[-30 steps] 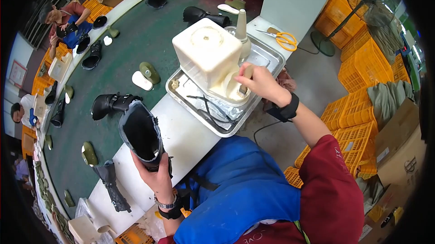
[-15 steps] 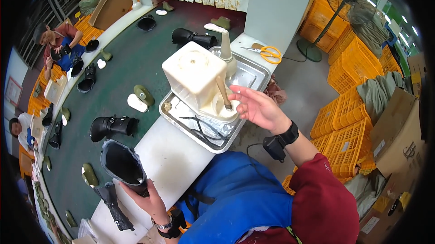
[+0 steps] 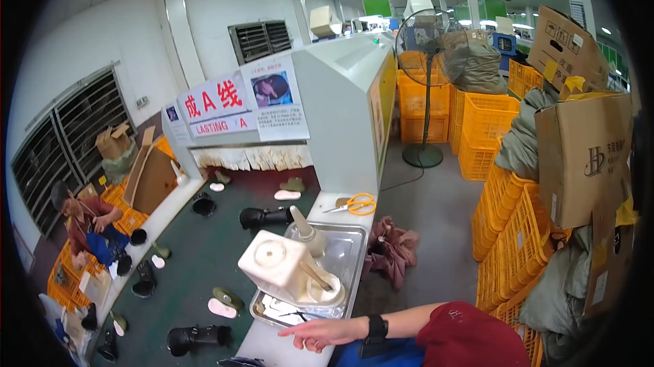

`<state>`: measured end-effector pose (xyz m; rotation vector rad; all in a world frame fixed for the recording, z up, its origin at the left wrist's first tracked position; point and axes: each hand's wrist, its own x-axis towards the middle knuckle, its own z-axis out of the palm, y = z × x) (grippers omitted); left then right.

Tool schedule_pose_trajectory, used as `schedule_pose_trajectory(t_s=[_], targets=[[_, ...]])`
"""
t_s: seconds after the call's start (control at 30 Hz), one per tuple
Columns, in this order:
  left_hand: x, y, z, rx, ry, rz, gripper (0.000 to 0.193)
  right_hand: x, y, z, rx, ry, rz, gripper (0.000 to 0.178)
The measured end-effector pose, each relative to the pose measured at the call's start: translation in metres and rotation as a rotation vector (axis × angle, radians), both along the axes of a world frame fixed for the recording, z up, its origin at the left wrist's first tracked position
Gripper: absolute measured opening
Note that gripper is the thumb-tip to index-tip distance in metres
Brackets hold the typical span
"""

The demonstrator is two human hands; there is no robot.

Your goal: Applying glue and checking boots on an assembly line conveyor belt.

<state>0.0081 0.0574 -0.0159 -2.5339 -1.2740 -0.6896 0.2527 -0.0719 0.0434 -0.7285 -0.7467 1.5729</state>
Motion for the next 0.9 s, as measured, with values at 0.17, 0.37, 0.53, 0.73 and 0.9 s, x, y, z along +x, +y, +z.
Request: schedule_pose_trajectory(t_s=[0.17,0.37,0.53,0.73,0.9], targets=[[-0.014,0.009,-0.014,-0.161,0.131,0.118,0.076,-0.034,0.015,-0.003,-0.047,-0.197,-0.053,0.043],[-0.015,0.008,0.012,-0.318,0.175,0.142,0.082,-0.045,0.021,-0.009,-0.001,-0.261,0.006,0.044],[0.001,-0.019,0.054,-0.410,-0.511,-0.114,0.059,-0.044,0.019,-0.004,0.072,-0.508,-0.061,0.049],[0.024,-0.041,0.071,-0.396,-0.582,-0.275,0.056,-0.054,0.008,0.023,0.272,-0.827,-0.043,0.051],[0.025,-0.040,0.066,-0.380,-0.588,-0.305,0.055,-0.057,0.005,0.028,0.327,-0.835,-0.092,0.052]])
